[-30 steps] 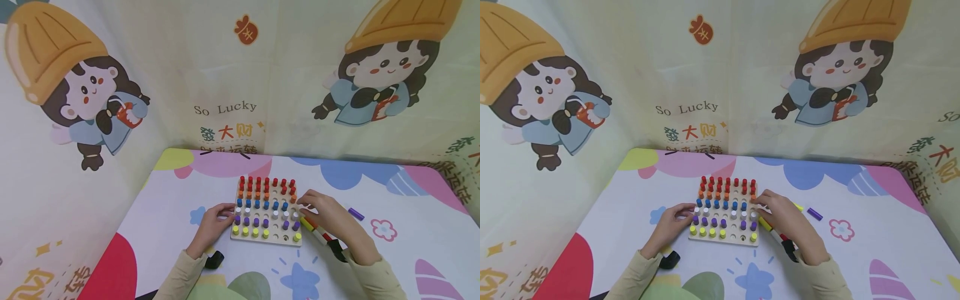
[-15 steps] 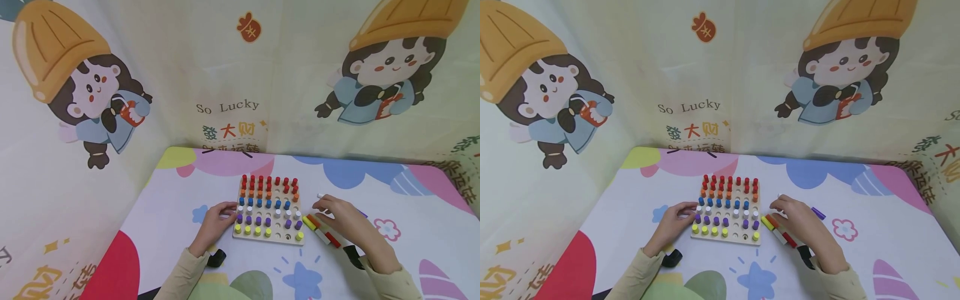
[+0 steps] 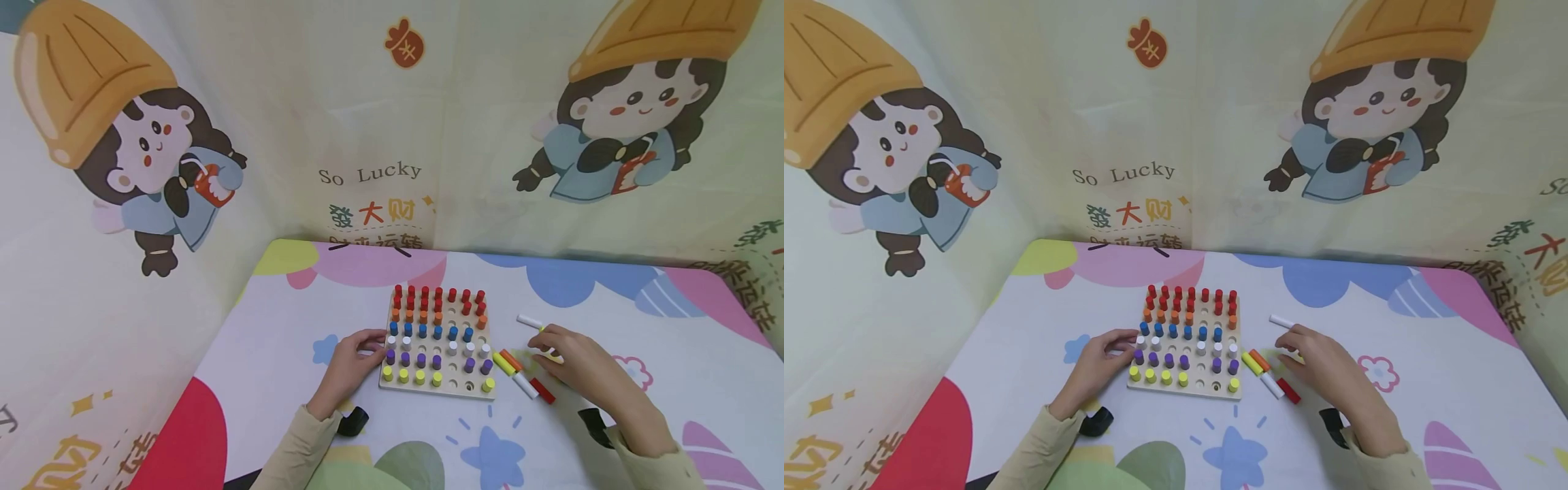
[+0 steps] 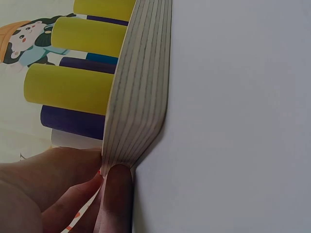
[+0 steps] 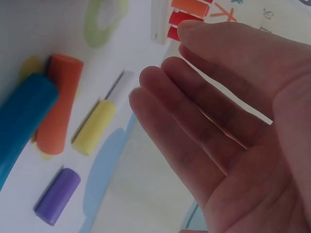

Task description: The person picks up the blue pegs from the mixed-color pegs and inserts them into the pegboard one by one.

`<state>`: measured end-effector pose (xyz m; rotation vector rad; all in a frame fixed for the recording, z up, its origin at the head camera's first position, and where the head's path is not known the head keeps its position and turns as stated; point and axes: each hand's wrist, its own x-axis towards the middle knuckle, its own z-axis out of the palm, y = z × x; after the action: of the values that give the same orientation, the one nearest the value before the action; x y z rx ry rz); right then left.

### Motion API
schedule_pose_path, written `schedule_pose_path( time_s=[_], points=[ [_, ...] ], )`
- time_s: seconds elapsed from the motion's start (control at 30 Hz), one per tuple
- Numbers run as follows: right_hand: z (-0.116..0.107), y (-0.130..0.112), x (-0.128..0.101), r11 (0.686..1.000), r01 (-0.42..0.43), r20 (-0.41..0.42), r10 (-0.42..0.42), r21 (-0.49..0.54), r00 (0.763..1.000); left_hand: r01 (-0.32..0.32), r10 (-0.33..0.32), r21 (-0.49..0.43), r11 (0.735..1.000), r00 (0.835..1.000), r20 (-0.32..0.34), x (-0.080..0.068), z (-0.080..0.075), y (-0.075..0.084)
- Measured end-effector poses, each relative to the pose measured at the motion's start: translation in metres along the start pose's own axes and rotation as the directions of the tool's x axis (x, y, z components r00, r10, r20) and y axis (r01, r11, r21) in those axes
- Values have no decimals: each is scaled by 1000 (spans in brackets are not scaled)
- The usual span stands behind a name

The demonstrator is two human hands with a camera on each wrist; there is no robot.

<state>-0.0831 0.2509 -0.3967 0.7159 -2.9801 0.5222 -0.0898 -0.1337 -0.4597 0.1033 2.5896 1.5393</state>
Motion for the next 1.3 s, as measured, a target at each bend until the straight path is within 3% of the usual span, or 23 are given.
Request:
schedule_pose_path(
  time_s=[0.4,0.93,1.1,1.3],
  points=[
    [-1,9,-12,998,-56,34,55,8,998,-9,9,5,1000,1000,3,2,1,-1],
    [5,26,-28,1000,-10,-63,10,3,998,0,0,11,1000,1000,-1,2,2,-2],
    [7,29,-30,998,-53,3,53,35,999,6,-6,14,1000,1000,2,2,3,-2],
    [8,33,-30,997,-37,34,35,64,999,7,-7,20,1000,1000,-5,2,2,-3]
  ],
)
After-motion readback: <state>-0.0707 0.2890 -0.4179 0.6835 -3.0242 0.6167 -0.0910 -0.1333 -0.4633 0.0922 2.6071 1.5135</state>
